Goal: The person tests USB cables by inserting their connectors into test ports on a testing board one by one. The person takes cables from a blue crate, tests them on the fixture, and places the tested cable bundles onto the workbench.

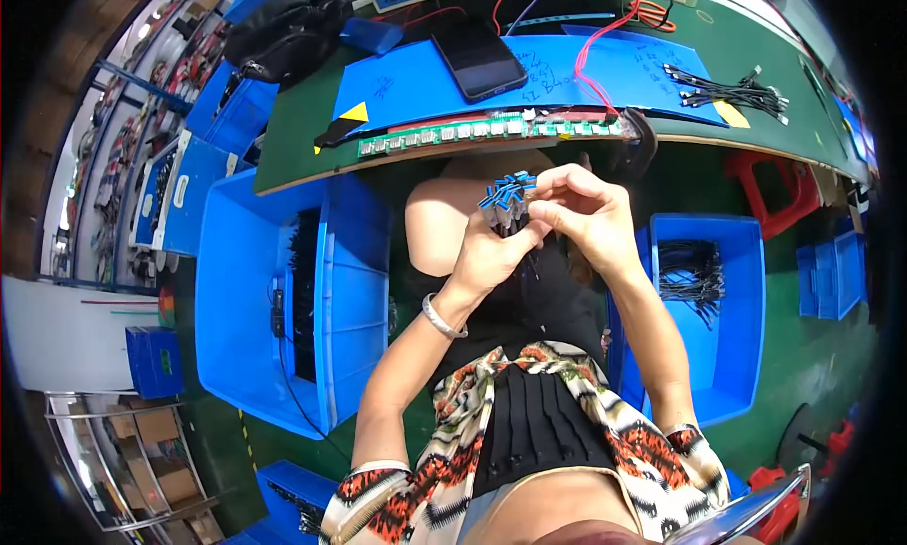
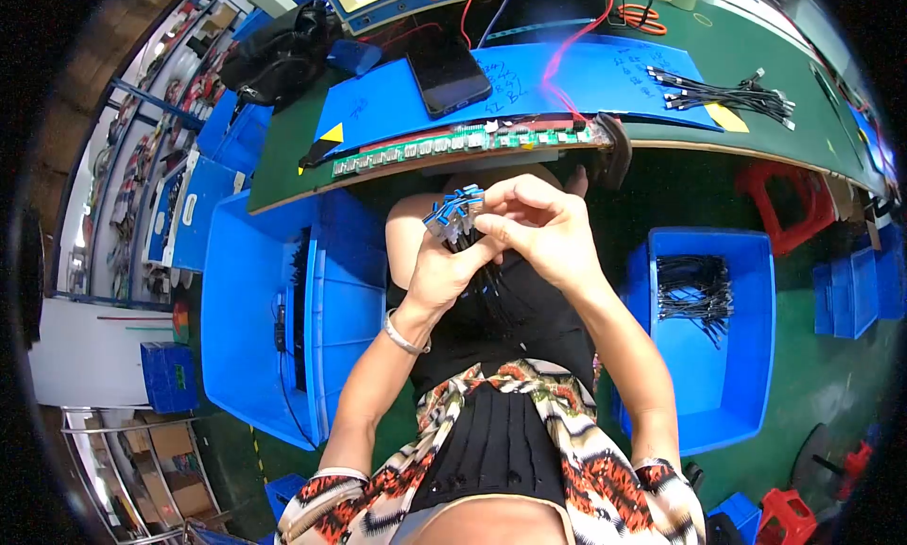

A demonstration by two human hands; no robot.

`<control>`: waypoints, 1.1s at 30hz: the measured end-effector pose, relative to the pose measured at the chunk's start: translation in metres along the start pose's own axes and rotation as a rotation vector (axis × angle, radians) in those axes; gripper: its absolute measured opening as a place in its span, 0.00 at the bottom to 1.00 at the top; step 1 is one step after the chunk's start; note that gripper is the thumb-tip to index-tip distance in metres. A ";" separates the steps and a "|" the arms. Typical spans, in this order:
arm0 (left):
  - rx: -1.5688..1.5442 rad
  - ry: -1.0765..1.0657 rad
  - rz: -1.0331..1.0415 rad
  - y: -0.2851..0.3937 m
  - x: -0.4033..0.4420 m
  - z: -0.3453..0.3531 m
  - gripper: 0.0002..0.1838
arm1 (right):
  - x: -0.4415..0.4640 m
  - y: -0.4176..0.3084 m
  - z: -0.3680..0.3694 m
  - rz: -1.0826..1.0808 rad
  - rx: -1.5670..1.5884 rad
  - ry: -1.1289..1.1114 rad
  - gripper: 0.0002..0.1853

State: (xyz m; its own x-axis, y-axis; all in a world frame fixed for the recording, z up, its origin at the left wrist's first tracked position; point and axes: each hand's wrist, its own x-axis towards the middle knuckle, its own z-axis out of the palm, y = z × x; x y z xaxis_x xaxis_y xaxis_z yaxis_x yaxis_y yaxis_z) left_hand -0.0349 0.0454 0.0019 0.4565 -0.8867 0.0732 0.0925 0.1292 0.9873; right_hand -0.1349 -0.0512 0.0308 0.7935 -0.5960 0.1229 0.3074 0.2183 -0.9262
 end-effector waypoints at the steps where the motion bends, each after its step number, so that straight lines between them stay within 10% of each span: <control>1: -0.007 -0.003 -0.005 -0.001 0.000 0.000 0.11 | 0.000 -0.002 0.000 0.051 -0.025 0.013 0.05; 10: -0.226 -0.074 -0.033 -0.005 -0.006 -0.012 0.09 | 0.006 0.018 -0.010 0.140 0.071 -0.012 0.03; 20: -0.409 0.239 0.001 -0.002 -0.009 -0.050 0.02 | 0.004 -0.031 -0.036 -0.340 0.208 0.271 0.06; 24: -0.151 0.143 -0.020 0.019 -0.011 -0.020 0.05 | -0.002 -0.019 0.003 -0.042 -0.231 0.175 0.03; 33: -0.407 0.173 -0.082 0.009 0.001 -0.015 0.02 | -0.024 0.026 0.011 0.269 -0.122 0.052 0.07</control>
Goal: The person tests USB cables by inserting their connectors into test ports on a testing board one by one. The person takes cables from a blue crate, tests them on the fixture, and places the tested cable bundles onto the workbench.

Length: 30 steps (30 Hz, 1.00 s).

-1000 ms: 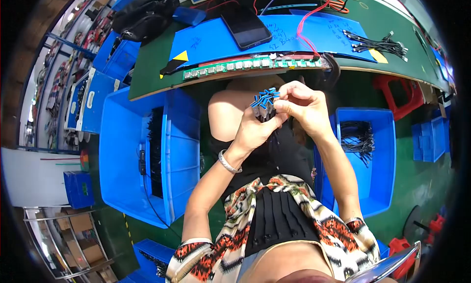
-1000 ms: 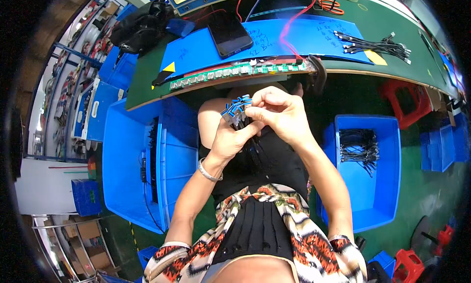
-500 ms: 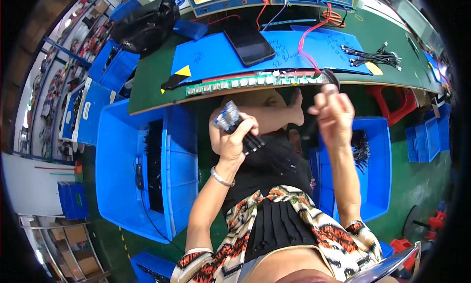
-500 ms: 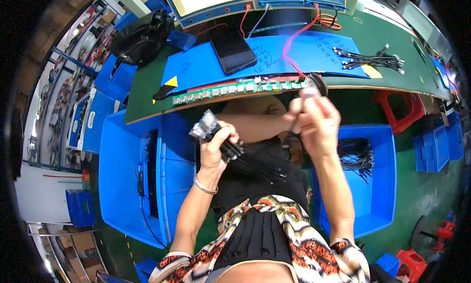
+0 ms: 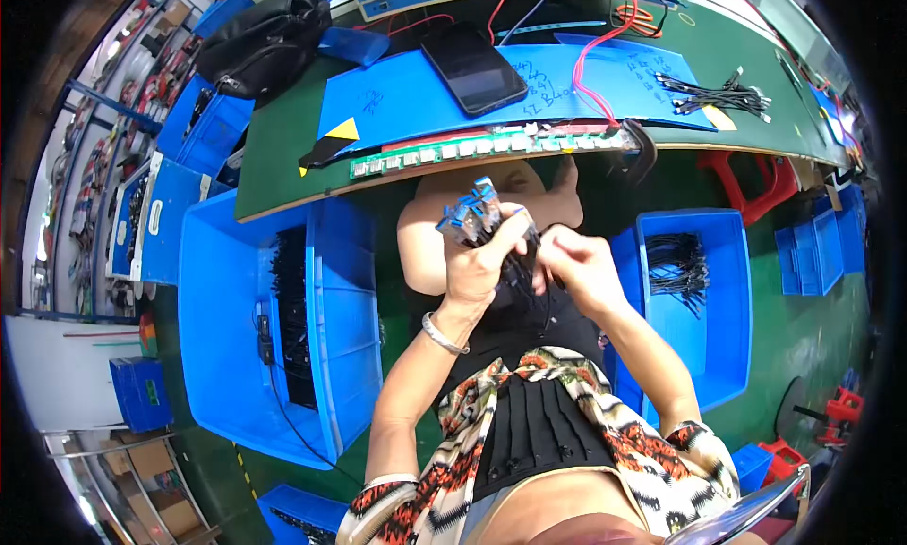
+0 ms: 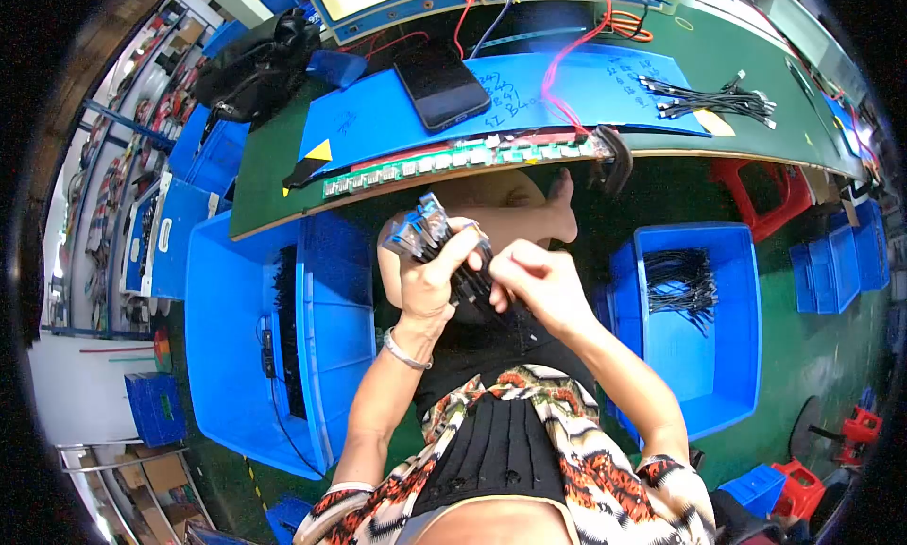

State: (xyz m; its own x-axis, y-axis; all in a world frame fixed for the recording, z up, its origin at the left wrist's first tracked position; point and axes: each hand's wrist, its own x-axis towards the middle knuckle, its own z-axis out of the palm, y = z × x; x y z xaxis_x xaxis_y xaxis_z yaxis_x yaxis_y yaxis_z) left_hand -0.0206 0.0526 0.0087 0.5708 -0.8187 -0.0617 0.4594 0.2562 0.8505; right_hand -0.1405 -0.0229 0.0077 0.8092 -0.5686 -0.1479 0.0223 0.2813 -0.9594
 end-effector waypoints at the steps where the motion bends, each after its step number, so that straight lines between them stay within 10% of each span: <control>1: 0.103 0.074 0.082 0.002 0.005 0.001 0.02 | -0.007 0.000 0.001 0.024 -0.010 0.021 0.07; 26: -0.132 -0.221 -0.235 -0.014 0.034 -0.016 0.12 | 0.013 0.006 0.000 0.112 0.662 -0.111 0.10; 30: 0.014 -0.008 -0.140 -0.014 0.029 -0.007 0.06 | 0.013 0.009 0.005 -0.028 0.141 0.125 0.07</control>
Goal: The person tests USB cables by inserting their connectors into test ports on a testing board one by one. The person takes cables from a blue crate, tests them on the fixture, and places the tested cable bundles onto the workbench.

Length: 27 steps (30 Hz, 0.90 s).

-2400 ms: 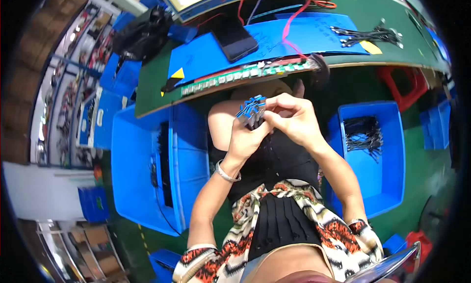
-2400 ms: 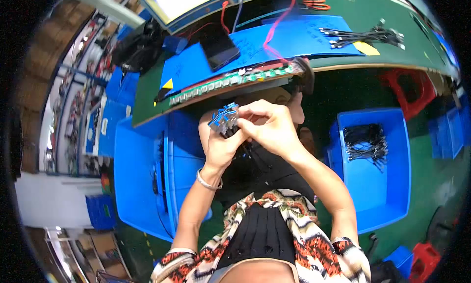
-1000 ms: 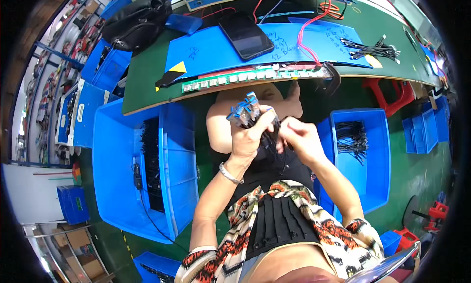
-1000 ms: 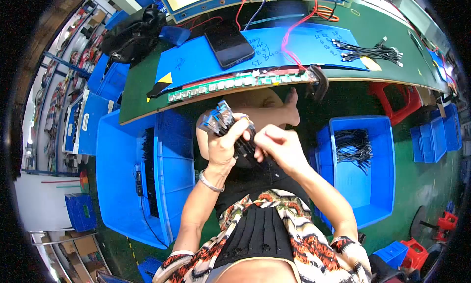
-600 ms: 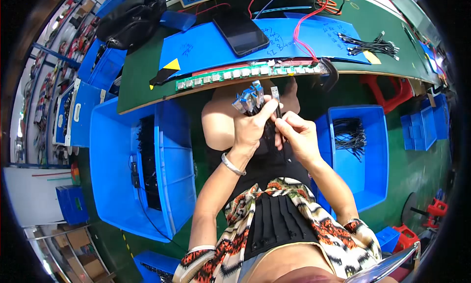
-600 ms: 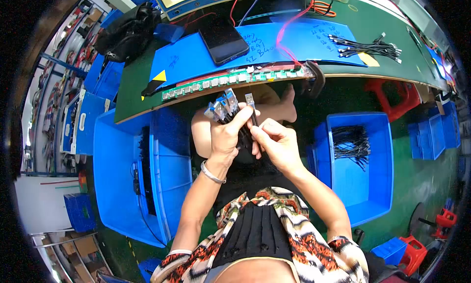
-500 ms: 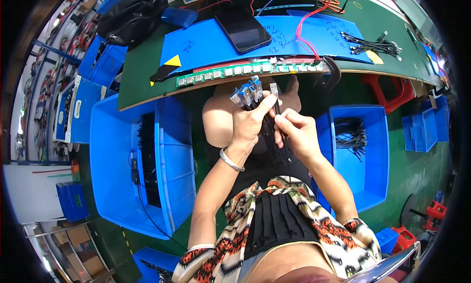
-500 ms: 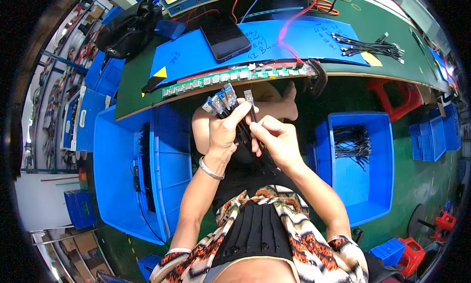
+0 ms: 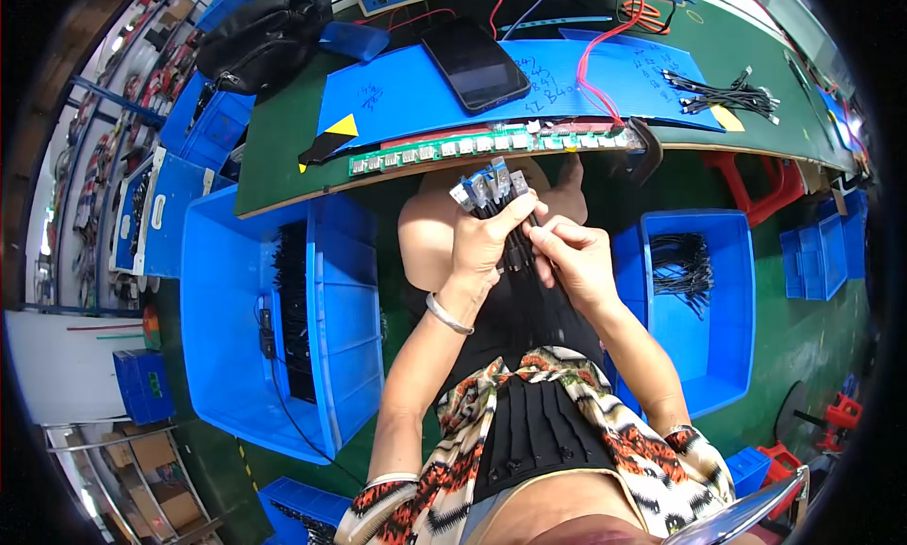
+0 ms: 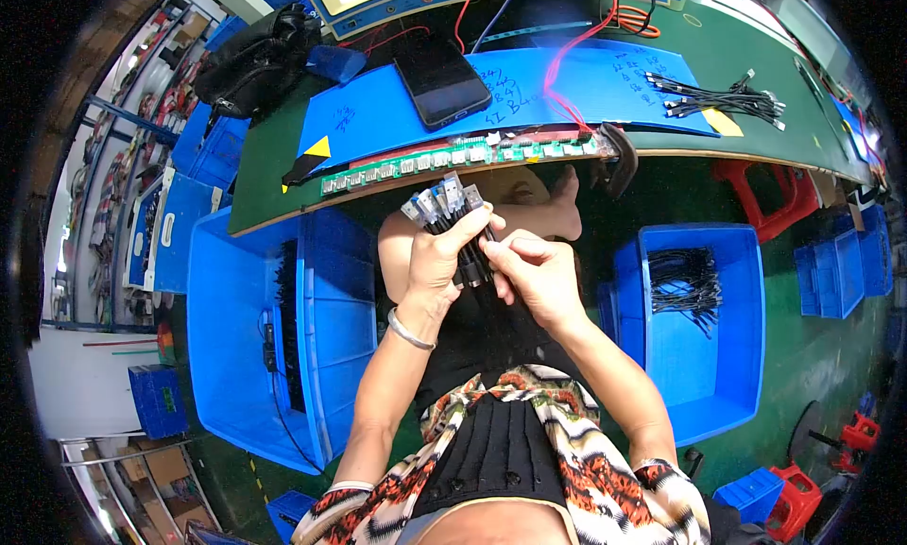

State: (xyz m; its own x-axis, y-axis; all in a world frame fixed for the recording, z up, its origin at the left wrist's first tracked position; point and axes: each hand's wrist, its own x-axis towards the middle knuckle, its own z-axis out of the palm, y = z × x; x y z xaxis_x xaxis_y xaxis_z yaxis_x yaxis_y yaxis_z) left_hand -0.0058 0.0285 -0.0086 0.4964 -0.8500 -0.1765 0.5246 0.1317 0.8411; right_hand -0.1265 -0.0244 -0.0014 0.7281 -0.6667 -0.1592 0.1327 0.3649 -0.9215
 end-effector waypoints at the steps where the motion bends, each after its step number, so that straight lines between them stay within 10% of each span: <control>1: 0.050 0.047 0.080 -0.001 -0.002 0.004 0.05 | 0.001 0.002 0.002 0.002 0.001 0.000 0.07; 21: 0.079 0.234 0.078 -0.002 0.017 0.015 0.03 | -0.050 -0.016 -0.085 0.127 -0.509 -0.133 0.04; 27: -0.011 0.267 0.150 0.002 0.022 0.025 0.02 | -0.058 -0.051 -0.134 -0.143 -0.449 0.282 0.02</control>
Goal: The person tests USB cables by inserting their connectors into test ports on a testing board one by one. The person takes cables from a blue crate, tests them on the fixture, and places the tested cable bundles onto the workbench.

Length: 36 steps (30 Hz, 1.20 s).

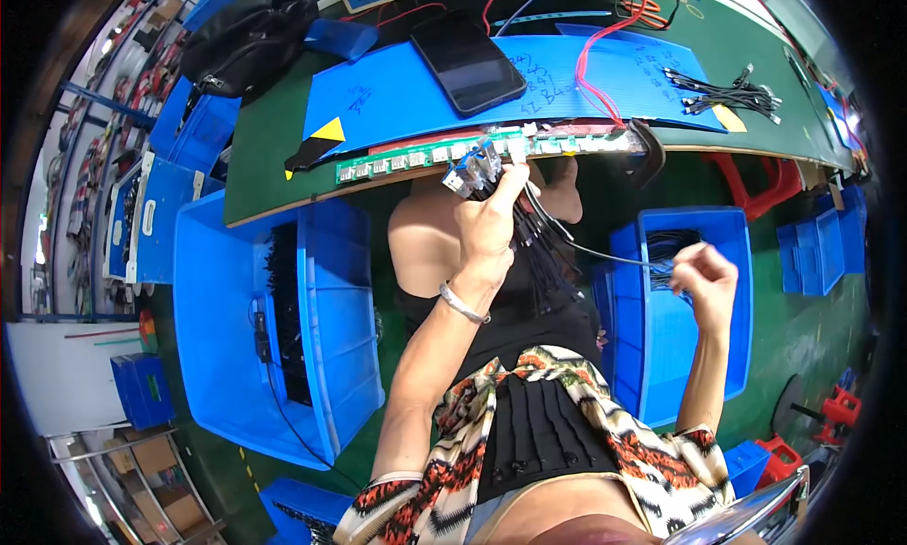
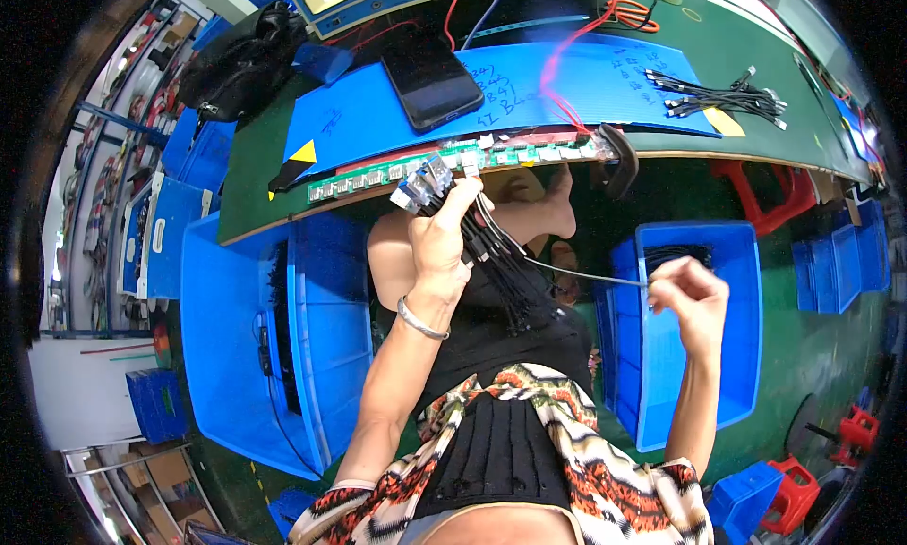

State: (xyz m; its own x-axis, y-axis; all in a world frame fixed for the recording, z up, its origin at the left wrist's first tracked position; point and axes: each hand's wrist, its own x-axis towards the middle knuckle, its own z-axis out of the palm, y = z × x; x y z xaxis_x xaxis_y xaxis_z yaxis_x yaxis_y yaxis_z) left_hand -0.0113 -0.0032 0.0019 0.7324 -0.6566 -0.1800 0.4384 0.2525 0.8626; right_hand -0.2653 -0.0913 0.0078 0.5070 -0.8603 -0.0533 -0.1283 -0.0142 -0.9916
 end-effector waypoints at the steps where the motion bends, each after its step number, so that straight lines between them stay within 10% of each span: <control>1: -0.011 -0.013 -0.037 0.003 -0.003 0.001 0.02 | 0.005 0.004 -0.005 -0.068 0.198 0.054 0.04; 6: -0.014 0.008 0.012 -0.001 -0.001 0.002 0.04 | 0.032 0.000 0.023 -0.267 0.964 0.151 0.07; 12: 0.060 -0.077 0.051 -0.003 0.006 -0.009 0.05 | 0.056 -0.012 0.073 -0.168 0.271 -0.039 0.08; 36: 0.059 -0.028 0.010 0.001 0.001 -0.004 0.02 | 0.075 -0.002 0.093 -0.173 0.219 0.079 0.08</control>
State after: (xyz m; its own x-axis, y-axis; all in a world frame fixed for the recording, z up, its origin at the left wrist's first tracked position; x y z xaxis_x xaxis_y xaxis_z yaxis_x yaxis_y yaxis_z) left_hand -0.0076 -0.0009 0.0009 0.7217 -0.6738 -0.1588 0.3989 0.2172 0.8909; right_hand -0.1474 -0.1083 -0.0048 0.4361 -0.8919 0.1194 0.1452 -0.0612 -0.9875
